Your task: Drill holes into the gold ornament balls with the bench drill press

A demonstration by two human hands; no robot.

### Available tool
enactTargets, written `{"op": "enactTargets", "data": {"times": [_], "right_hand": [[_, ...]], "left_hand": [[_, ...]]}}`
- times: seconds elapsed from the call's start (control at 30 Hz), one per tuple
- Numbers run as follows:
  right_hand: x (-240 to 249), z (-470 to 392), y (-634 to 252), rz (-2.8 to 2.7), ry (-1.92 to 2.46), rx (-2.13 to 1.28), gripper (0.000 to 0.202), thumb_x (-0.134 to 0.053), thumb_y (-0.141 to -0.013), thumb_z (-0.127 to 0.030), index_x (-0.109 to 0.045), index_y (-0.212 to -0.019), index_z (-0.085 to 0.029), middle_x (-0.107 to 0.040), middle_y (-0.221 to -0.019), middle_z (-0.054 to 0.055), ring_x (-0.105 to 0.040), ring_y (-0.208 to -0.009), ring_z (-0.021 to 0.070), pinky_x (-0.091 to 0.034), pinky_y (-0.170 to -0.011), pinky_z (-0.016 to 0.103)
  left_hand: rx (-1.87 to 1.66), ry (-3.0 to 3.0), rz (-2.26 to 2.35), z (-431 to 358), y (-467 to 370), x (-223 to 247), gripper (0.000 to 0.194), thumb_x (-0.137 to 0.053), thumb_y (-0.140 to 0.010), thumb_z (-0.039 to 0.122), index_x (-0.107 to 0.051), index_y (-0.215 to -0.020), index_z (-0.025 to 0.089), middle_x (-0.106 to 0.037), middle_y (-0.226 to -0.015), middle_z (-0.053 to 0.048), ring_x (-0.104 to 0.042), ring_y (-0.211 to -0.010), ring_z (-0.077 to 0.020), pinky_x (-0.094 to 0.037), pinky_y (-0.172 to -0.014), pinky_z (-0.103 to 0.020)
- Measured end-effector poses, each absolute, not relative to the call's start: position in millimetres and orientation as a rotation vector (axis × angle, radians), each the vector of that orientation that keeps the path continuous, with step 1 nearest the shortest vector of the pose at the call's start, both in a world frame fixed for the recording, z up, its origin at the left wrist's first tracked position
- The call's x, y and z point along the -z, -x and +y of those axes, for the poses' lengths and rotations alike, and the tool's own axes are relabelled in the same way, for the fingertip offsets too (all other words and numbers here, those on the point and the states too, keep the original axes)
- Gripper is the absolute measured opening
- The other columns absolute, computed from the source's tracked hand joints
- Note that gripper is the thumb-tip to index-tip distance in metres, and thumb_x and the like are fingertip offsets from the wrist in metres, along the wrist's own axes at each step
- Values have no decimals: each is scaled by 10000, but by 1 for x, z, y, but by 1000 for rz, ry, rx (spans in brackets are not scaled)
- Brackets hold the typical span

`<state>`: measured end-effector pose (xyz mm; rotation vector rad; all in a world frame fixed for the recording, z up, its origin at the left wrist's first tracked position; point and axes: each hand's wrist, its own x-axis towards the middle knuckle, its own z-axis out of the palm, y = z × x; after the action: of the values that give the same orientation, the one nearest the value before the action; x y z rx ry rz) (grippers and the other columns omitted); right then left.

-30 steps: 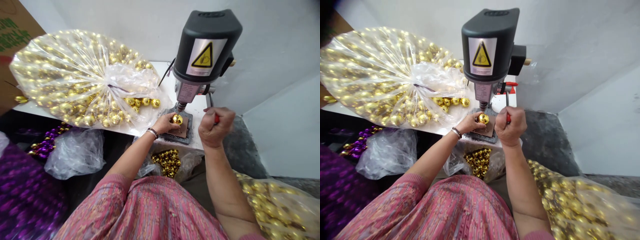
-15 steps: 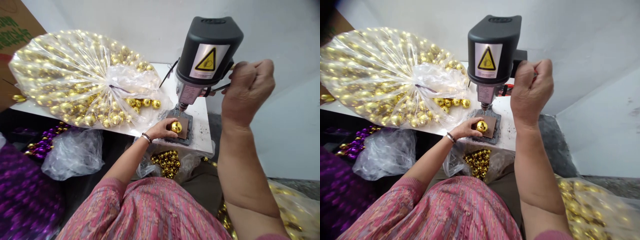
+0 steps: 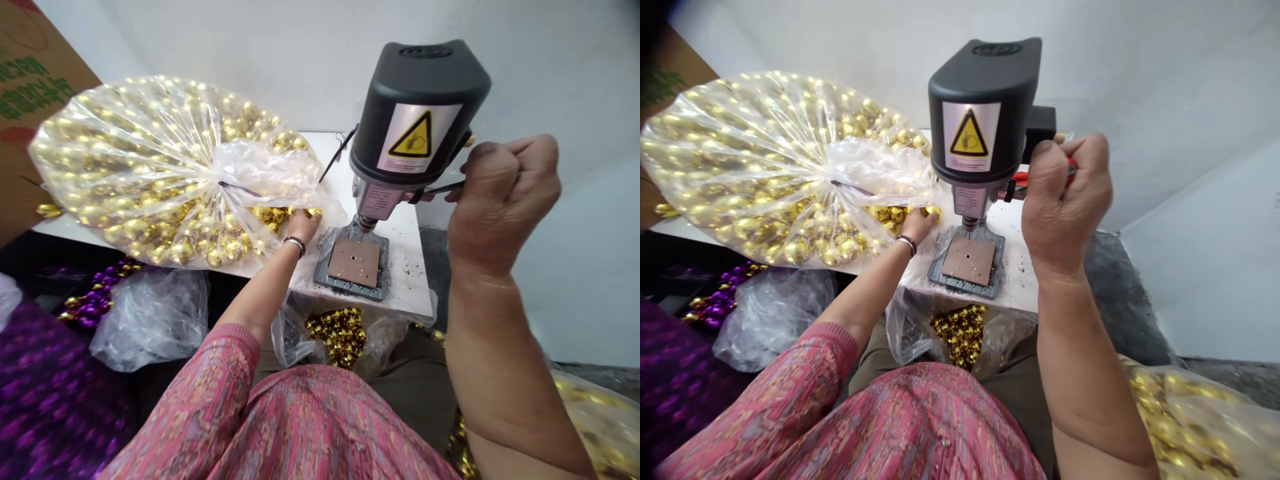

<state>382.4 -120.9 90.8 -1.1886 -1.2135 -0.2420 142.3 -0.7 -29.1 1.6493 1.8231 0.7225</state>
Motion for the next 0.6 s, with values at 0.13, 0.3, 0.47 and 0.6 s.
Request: {"op": "enactTargets", "data": {"times": [0.13, 0.3, 0.47, 0.6], "right_hand": [[-90, -124, -374, -1209, 1182, 286, 432, -508, -1171, -575, -516, -954, -202, -621, -864, -38, -524, -679, 54, -475, -755, 301], [-90, -123, -372, -1217, 1158, 336, 548, -452, -1176, -683, -531, -940, -194, -605, -840, -45, -486, -653, 40, -466, -739, 285], [-87, -117, -374, -1208, 1143, 328, 534, -455, -1178, -670, -540, -951, -195, -660, -884, -15, -598, -757, 70, -482, -800, 300], [-88, -115, -379, -1222, 1160, 306, 451, -494, -1180, -588, -548, -962, -197, -674, -897, -21, -597, -770, 66, -479, -825, 305]], "left_hand": [[-375, -1891, 2015, -8, -161, 24, 479, -672, -1016, 130, -752, -1484, 189, -665, -1634, -263, -714, -1459, -405, -577, -1180, -487], [-373, -1979, 1952, -8, -154, 21, 444, -702, -1001, 145, -782, -1435, 191, -721, -1568, -235, -698, -1484, -386, -555, -1243, -474], [-824, -1404, 1372, -32, -124, 27, 412, -763, -964, 340, -737, -1361, 236, -818, -1211, -93, -811, -1119, -256, -638, -986, -361], [-873, -946, 1017, -61, -112, 35, 452, -793, -937, 508, -711, -1309, 265, -774, -956, -28, -749, -772, -172, -571, -713, -275]]}}
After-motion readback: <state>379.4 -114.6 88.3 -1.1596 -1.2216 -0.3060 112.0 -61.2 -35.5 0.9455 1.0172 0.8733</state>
